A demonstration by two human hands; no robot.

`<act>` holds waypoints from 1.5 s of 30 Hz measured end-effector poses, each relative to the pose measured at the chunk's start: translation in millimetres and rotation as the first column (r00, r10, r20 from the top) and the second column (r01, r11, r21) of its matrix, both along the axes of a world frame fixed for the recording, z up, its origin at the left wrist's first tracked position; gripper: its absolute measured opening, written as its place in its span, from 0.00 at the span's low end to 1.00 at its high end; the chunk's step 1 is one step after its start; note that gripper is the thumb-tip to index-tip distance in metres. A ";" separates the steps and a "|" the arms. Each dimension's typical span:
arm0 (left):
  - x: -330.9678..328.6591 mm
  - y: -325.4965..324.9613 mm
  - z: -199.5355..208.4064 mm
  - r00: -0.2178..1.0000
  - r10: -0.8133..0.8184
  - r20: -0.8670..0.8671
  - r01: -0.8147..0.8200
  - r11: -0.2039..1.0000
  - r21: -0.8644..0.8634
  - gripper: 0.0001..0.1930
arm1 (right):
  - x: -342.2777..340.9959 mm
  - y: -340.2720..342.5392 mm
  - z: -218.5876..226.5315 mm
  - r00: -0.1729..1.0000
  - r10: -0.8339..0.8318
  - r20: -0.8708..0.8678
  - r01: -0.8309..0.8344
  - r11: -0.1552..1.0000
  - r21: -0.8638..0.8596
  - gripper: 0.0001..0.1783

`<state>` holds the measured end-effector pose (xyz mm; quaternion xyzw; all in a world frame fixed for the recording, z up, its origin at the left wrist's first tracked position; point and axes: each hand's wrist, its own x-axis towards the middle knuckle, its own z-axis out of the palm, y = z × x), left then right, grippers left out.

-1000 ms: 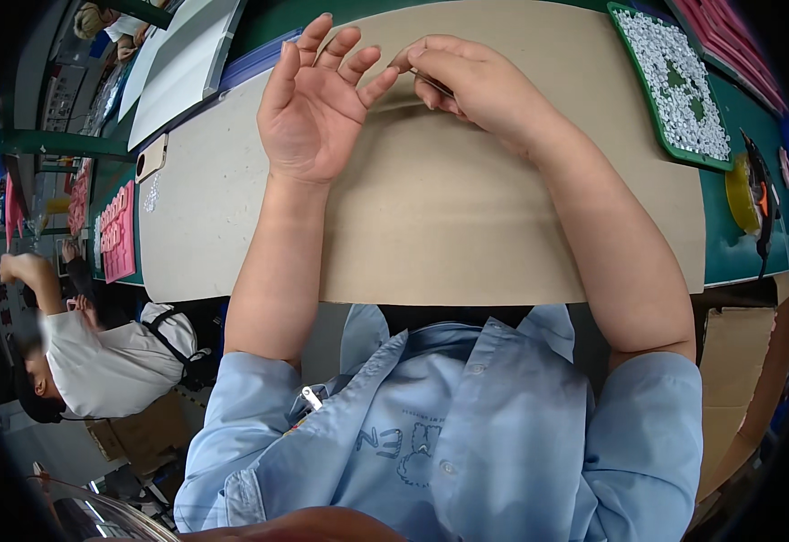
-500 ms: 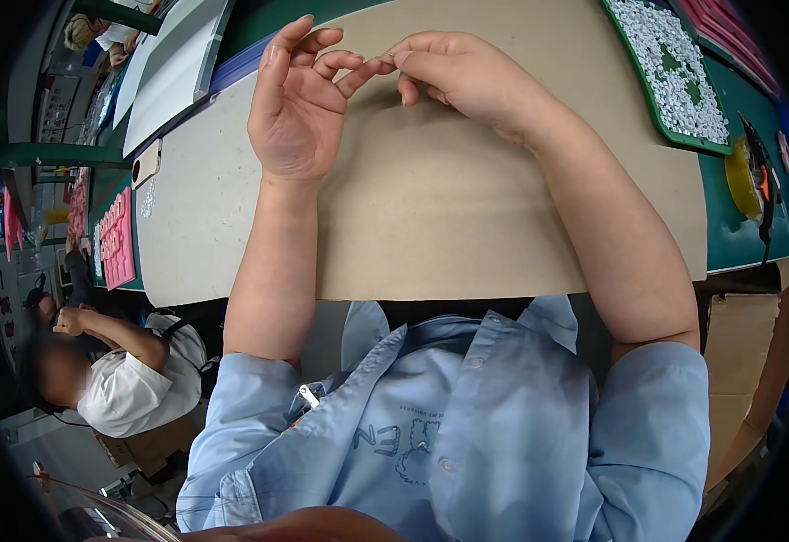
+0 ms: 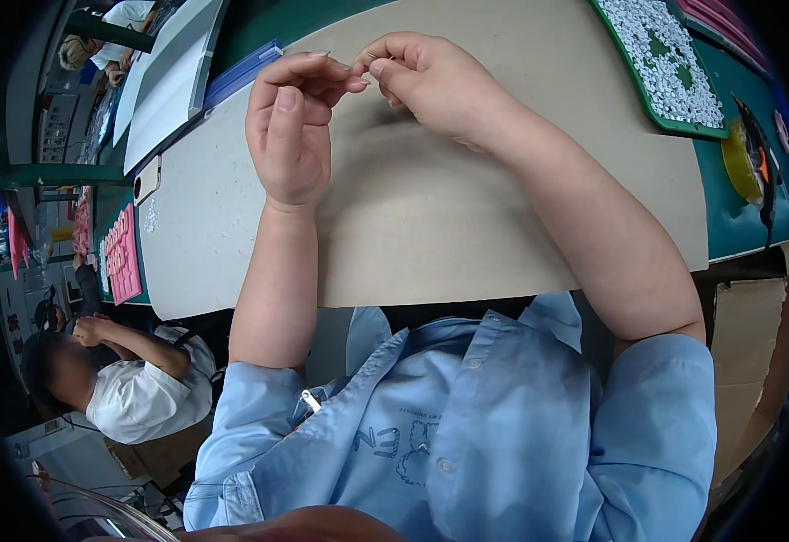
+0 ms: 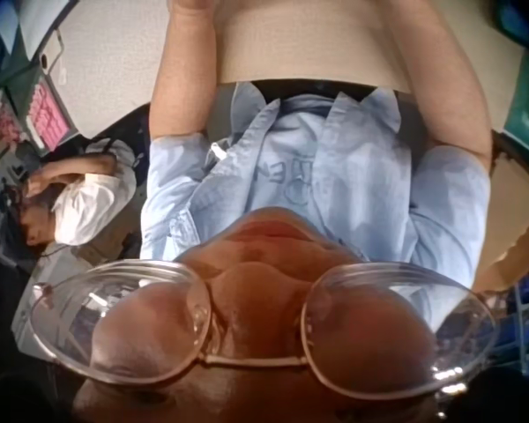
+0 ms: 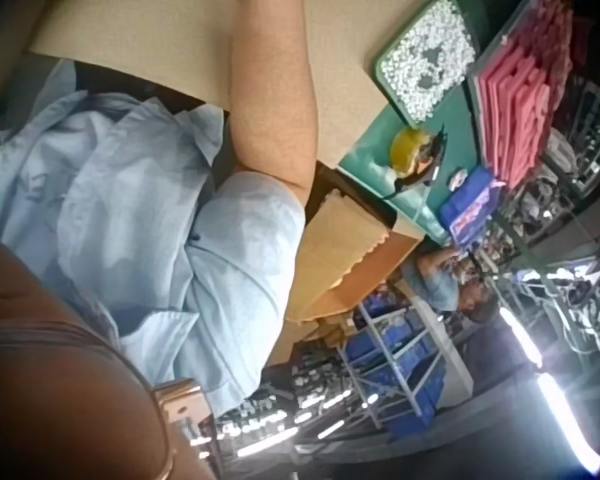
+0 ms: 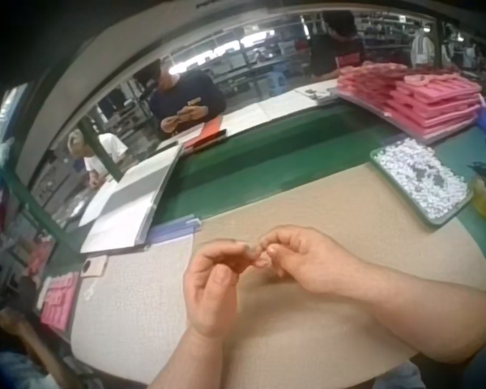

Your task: Assembling handheld electronic devices by applying adhesive and installing components at a workstation.

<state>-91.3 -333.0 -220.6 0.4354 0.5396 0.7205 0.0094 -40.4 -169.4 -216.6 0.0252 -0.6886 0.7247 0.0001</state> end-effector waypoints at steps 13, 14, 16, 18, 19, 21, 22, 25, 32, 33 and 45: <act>12.9 7.8 1.8 0.984 -0.081 0.159 0.045 0.975 0.217 0.14 | 5.9 -16.1 -2.6 0.959 -0.164 -0.231 0.198 0.971 0.135 0.10; 13.4 8.1 1.2 0.982 -0.086 0.169 0.044 0.971 0.236 0.14 | 7.4 -16.6 -1.8 0.954 -0.168 -0.247 0.211 0.964 0.159 0.10; 14.2 8.9 0.5 0.977 -0.096 0.191 0.041 0.961 0.274 0.15 | 9.8 -17.6 -0.6 0.945 -0.176 -0.277 0.238 0.949 0.207 0.10; 15.7 9.5 1.8 0.975 -0.103 0.197 0.042 0.955 0.293 0.15 | 12.5 -18.5 2.0 0.938 -0.180 -0.297 0.253 0.940 0.230 0.09; 17.2 9.5 3.1 0.966 -0.126 0.225 0.048 0.946 0.320 0.16 | 14.3 -19.1 4.4 0.938 -0.187 -0.293 0.271 0.921 0.279 0.09; 19.5 9.6 5.1 0.945 -0.172 0.279 0.058 0.925 0.376 0.16 | 17.1 -19.9 9.1 0.937 -0.202 -0.286 0.303 0.875 0.377 0.09; 19.4 9.6 5.6 0.932 -0.196 0.305 0.060 0.913 0.404 0.16 | 17.1 -20.0 10.0 0.937 -0.209 -0.281 0.317 0.848 0.425 0.09; 17.5 9.2 6.9 0.938 -0.167 0.303 0.037 0.920 0.389 0.16 | 14.0 -17.6 6.8 0.944 -0.201 -0.263 0.291 0.881 0.372 0.09; 14.5 4.3 5.5 0.942 -0.131 0.310 0.005 0.927 0.376 0.16 | 9.6 -16.1 2.9 0.965 -0.118 -0.236 0.175 0.956 0.236 0.11; 13.9 3.9 4.7 0.941 -0.131 0.311 0.005 0.927 0.375 0.16 | 9.7 -16.2 2.9 0.965 -0.118 -0.234 0.174 0.956 0.235 0.11; 14.9 5.6 2.6 0.986 -0.017 0.165 -0.030 0.961 0.275 0.14 | 13.0 -16.4 6.1 0.970 -0.094 -0.223 0.149 0.958 0.246 0.11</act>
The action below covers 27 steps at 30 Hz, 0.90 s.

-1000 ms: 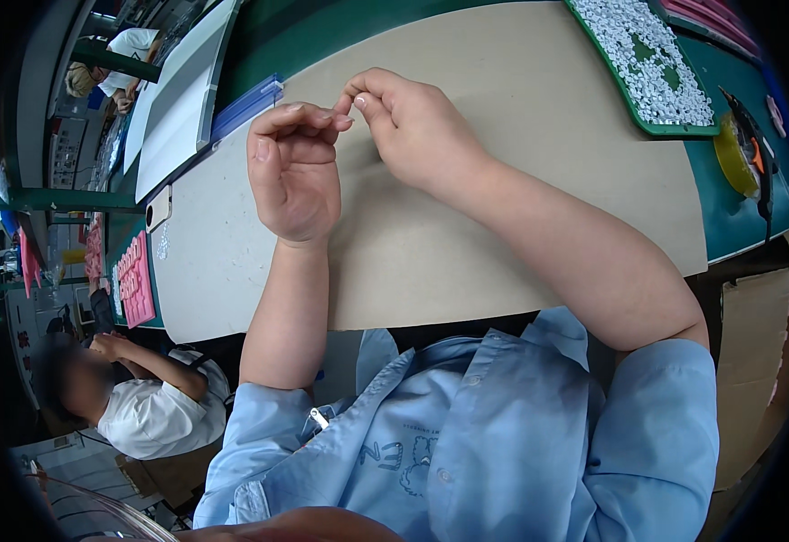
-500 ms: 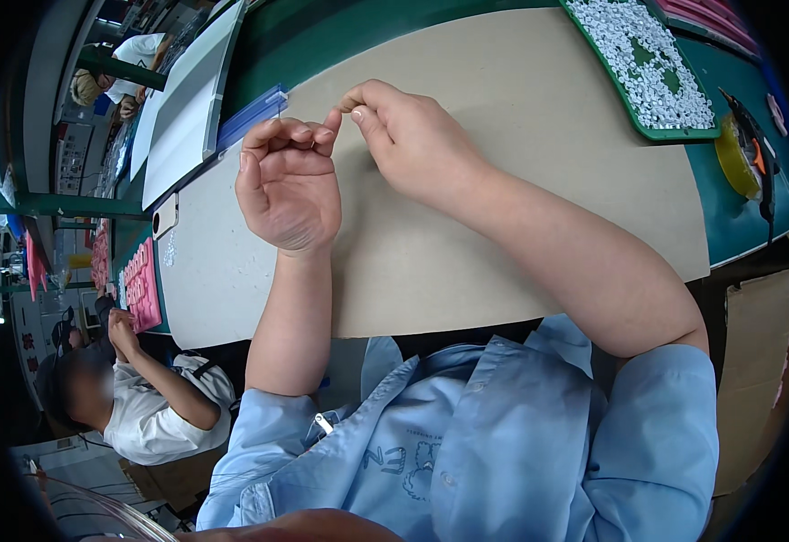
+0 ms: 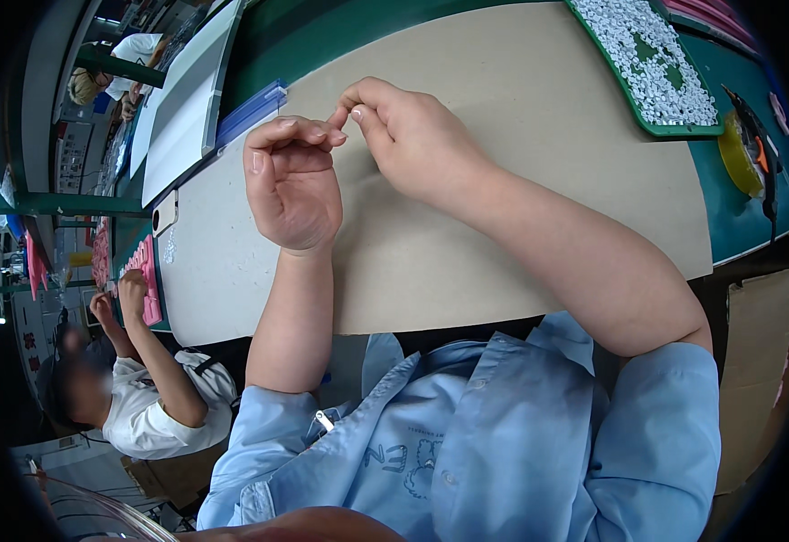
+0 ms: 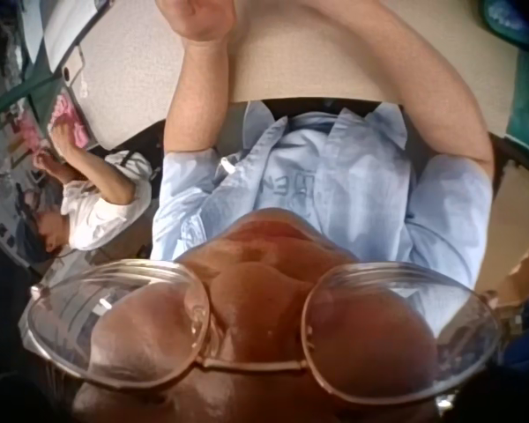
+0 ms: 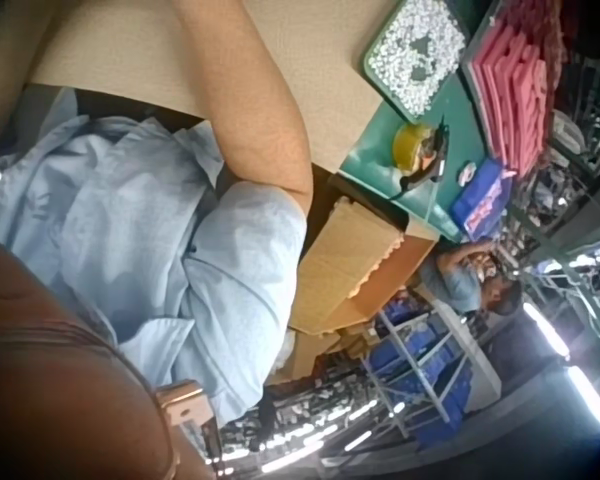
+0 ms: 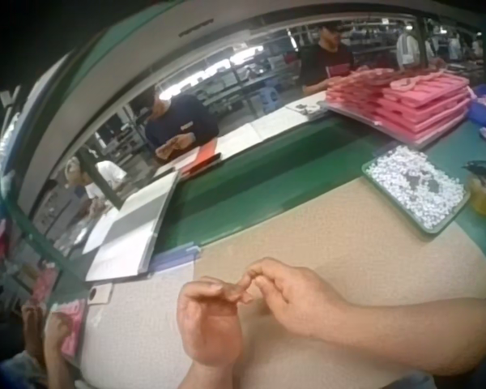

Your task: Assembling handheld electronic devices by applying adhesive and installing components at a workstation.

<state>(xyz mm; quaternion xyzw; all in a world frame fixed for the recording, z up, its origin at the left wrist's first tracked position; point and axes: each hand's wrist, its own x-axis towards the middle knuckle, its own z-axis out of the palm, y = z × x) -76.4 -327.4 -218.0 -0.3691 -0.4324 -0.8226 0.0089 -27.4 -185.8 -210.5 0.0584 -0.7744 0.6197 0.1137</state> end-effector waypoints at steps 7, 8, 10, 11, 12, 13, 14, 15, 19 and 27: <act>1.4 3.3 1.5 0.996 -0.088 0.021 0.087 0.995 0.051 0.14 | 1.9 -2.4 -5.8 0.932 -0.225 -0.286 0.303 0.915 0.267 0.11; 1.5 2.6 2.0 0.996 -0.087 0.021 0.086 0.995 0.052 0.14 | 1.4 -1.9 -5.7 0.932 -0.224 -0.286 0.302 0.915 0.267 0.11; 1.5 1.7 4.0 0.996 -0.076 0.051 0.073 0.995 0.069 0.14 | -1.5 2.2 -5.4 0.967 -0.180 -0.179 0.217 0.953 0.210 0.11; 1.4 1.3 4.9 0.995 -0.071 0.065 0.066 0.995 0.078 0.14 | -2.9 4.1 -5.0 0.980 -0.154 -0.127 0.175 0.968 0.178 0.11; 1.3 0.9 5.4 0.995 -0.065 0.080 0.058 0.995 0.086 0.14 | -3.4 4.8 -4.4 0.989 -0.125 -0.074 0.135 0.981 0.143 0.11; 1.0 0.4 5.1 0.995 -0.063 0.080 0.056 0.995 0.086 0.14 | -3.0 4.3 -3.6 0.990 -0.123 -0.075 0.133 0.981 0.143 0.11; 0.4 -0.2 4.5 0.995 -0.057 0.082 0.050 0.995 0.087 0.15 | -2.0 3.5 -2.7 0.993 -0.098 -0.068 0.106 0.986 0.126 0.11; -0.1 -0.8 3.9 0.995 -0.050 0.083 0.043 0.995 0.088 0.15 | -0.7 2.6 -1.8 0.996 -0.072 -0.061 0.079 0.991 0.109 0.11; -1.5 -2.0 2.5 0.995 -0.039 0.087 0.031 0.996 0.088 0.15 | -0.4 0.7 -3.0 0.999 -0.017 -0.051 0.020 0.998 0.063 0.10; -2.0 -1.0 -0.3 1.000 0.016 -0.019 -0.016 1.000 0.010 0.14 | 1.9 1.4 1.9 1.000 -0.018 0.019 0.016 0.996 0.092 0.10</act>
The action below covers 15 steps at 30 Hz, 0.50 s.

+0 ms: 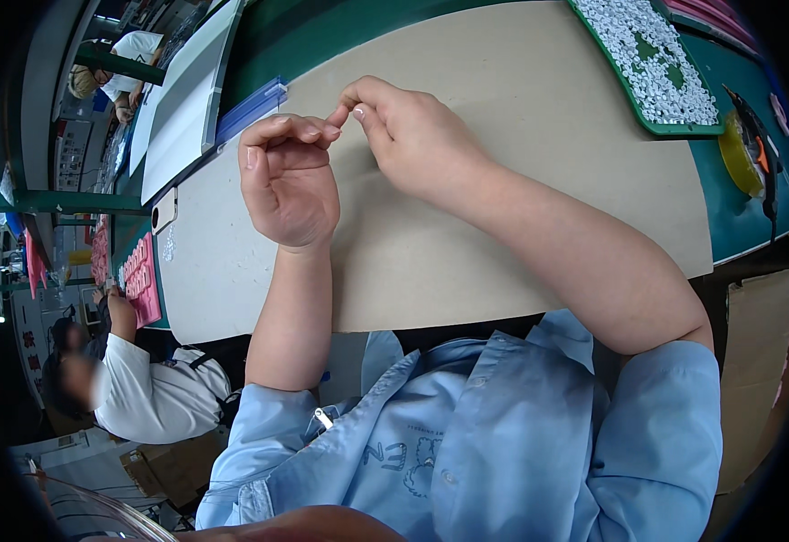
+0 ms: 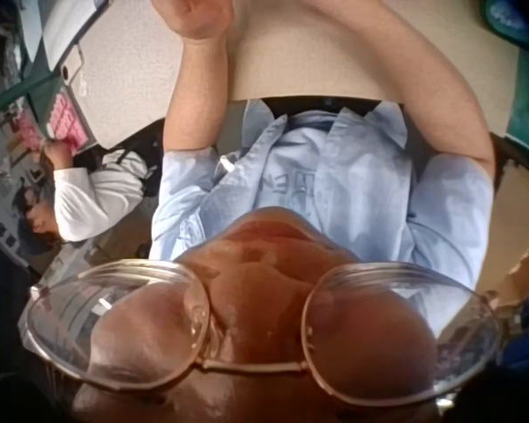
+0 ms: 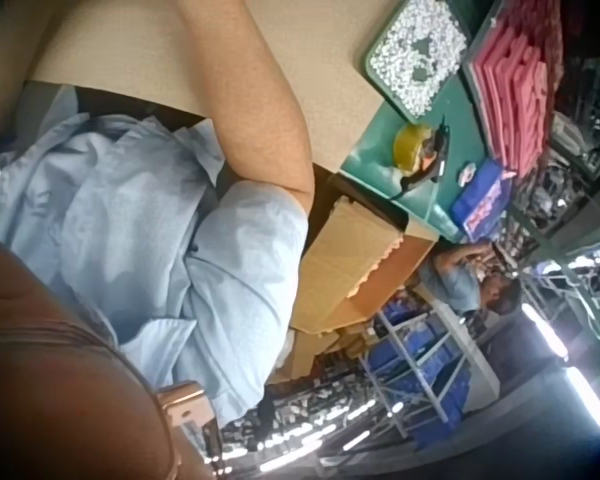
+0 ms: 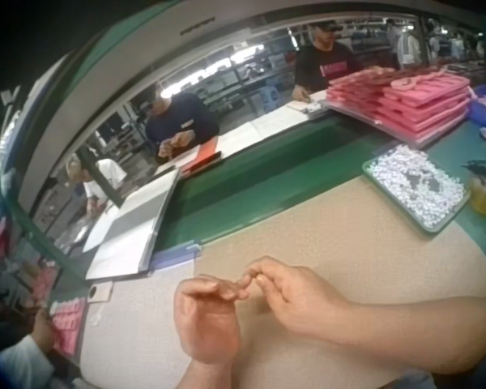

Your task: Assembling handheld electronic devices by applying adhesive and installing components at a workstation.

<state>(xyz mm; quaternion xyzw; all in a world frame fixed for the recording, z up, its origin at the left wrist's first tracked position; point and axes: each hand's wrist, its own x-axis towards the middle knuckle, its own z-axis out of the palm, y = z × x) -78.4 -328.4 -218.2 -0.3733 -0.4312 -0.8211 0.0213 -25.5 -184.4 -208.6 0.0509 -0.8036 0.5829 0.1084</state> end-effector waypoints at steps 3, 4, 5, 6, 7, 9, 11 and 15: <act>2.3 2.8 1.5 1.000 0.008 -0.018 -0.008 1.000 -0.014 0.14 | 1.0 -0.9 -1.0 0.993 -0.095 -0.063 0.103 0.986 0.131 0.10; 3.2 3.4 2.3 1.000 0.013 -0.027 -0.014 1.000 -0.021 0.14 | 1.2 -1.5 -1.7 0.986 -0.137 -0.099 0.154 0.969 0.194 0.10; 3.7 3.5 2.8 0.999 0.019 -0.037 -0.020 0.999 -0.028 0.13 | 1.2 -2.3 -2.5 0.975 -0.176 -0.138 0.206 0.945 0.254 0.10; 3.8 3.6 3.5 0.999 0.019 -0.037 -0.020 0.999 -0.027 0.13 | 0.2 -1.8 -4.0 0.975 -0.176 -0.138 0.207 0.945 0.254 0.10; 3.6 3.7 4.3 1.000 0.017 -0.008 -0.017 1.000 -0.009 0.13 | -2.3 0.0 -6.7 0.977 -0.163 -0.136 0.189 0.962 0.200 0.10; 2.9 3.7 5.6 0.999 0.010 0.050 -0.012 1.000 0.028 0.13 | -7.8 4.0 -11.4 0.981 -0.138 -0.135 0.151 0.985 0.089 0.10; 2.4 2.8 6.0 0.997 0.009 0.079 -0.013 0.999 0.047 0.13 | -8.3 3.7 -11.8 0.983 -0.122 -0.136 0.128 0.991 0.033 0.10; 1.2 -0.3 4.4 0.997 0.019 0.069 -0.022 0.999 0.045 0.13 | -2.6 -0.4 -4.4 0.998 0.034 -0.046 -0.035 0.999 -0.019 0.10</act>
